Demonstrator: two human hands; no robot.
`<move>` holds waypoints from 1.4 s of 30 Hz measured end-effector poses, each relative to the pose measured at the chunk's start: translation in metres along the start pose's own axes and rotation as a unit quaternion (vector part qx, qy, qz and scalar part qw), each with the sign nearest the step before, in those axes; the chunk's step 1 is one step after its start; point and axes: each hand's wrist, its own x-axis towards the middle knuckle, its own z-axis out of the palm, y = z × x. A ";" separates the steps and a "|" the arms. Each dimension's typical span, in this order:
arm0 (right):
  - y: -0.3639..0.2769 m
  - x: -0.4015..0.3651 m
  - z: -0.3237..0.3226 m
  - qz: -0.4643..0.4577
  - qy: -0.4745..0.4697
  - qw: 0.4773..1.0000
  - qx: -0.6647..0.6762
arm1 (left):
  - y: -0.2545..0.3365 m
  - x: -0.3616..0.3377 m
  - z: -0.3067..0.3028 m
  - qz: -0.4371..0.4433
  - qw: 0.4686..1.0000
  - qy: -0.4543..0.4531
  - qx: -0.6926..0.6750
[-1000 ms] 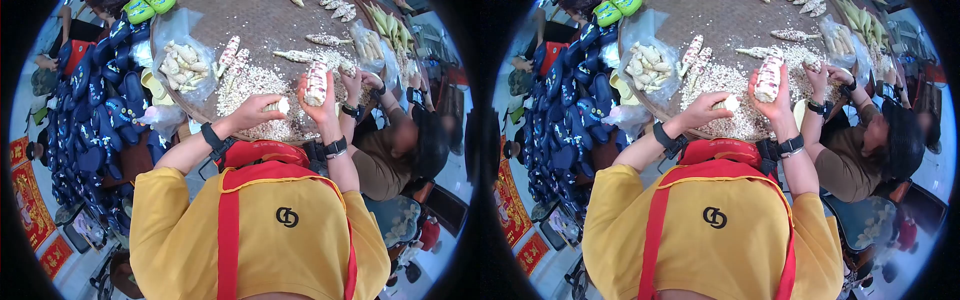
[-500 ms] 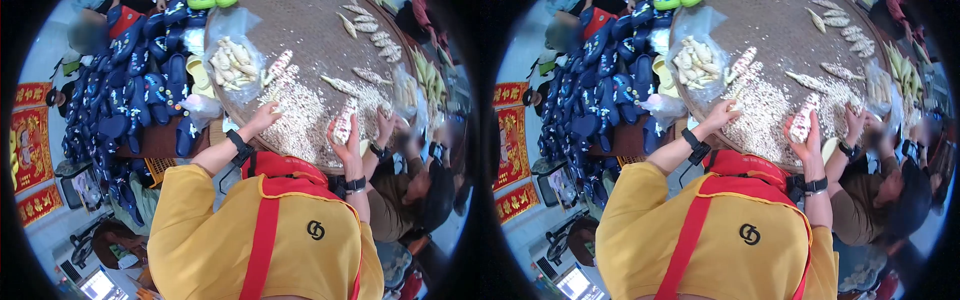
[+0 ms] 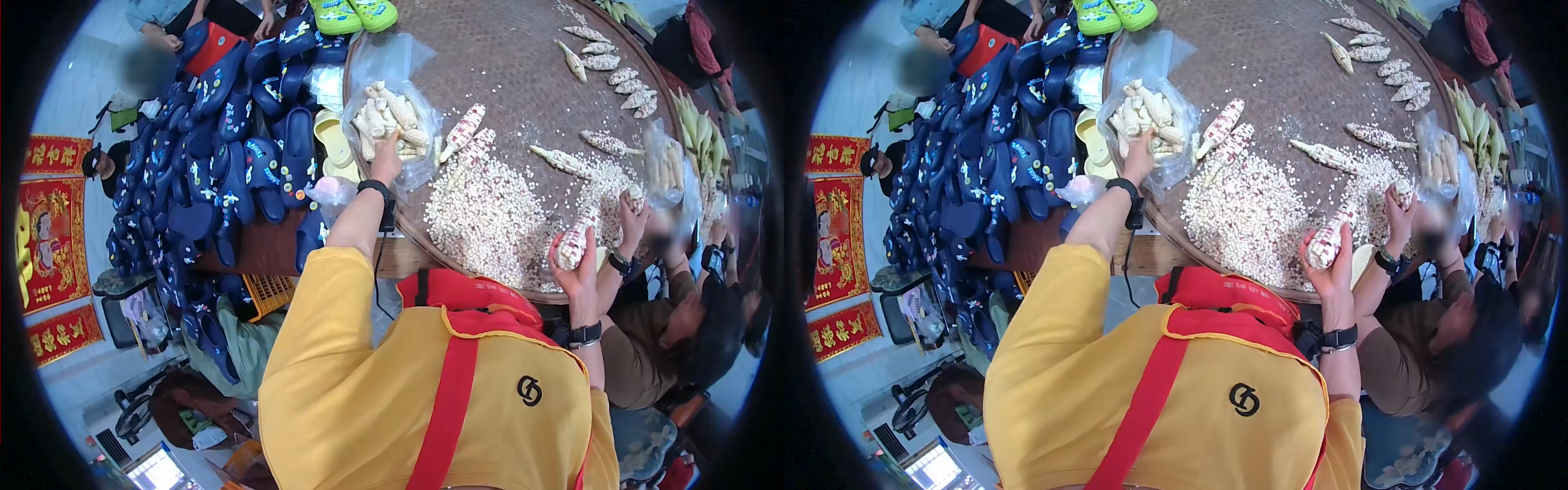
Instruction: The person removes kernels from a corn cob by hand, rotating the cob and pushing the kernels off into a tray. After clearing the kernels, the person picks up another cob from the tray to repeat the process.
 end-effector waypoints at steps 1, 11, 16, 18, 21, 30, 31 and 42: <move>0.000 -0.001 -0.002 -0.001 0.002 1.000 0.004 | 0.004 -0.006 -0.001 -0.021 0.999 -0.035 0.006; 0.003 -0.014 0.014 -0.009 -0.017 0.993 -0.115 | 0.051 -0.023 0.001 -0.125 0.982 0.074 0.121; 0.009 -0.023 0.032 -0.064 -0.116 0.974 -0.183 | 0.105 -0.046 0.020 0.044 0.973 -0.040 -0.222; 0.006 -0.021 0.037 -0.090 -0.160 0.951 -0.250 | 0.164 -0.070 -0.014 0.044 0.886 -0.222 -0.405; 0.007 -0.033 0.061 -0.168 -0.132 0.911 -0.353 | 0.223 -0.096 -0.048 0.083 0.819 -0.299 -0.482; -0.008 -0.066 0.064 -0.200 -0.108 0.831 -0.508 | 0.266 -0.128 -0.071 0.196 0.779 -0.376 -0.462; -0.010 -0.069 0.060 -0.185 -0.118 0.842 -0.493 | 0.265 -0.130 -0.069 0.166 0.769 -0.388 -0.480; -0.007 -0.066 0.035 -0.155 -0.115 0.837 -0.513 | 0.254 -0.148 -0.053 0.120 0.746 -0.369 -0.541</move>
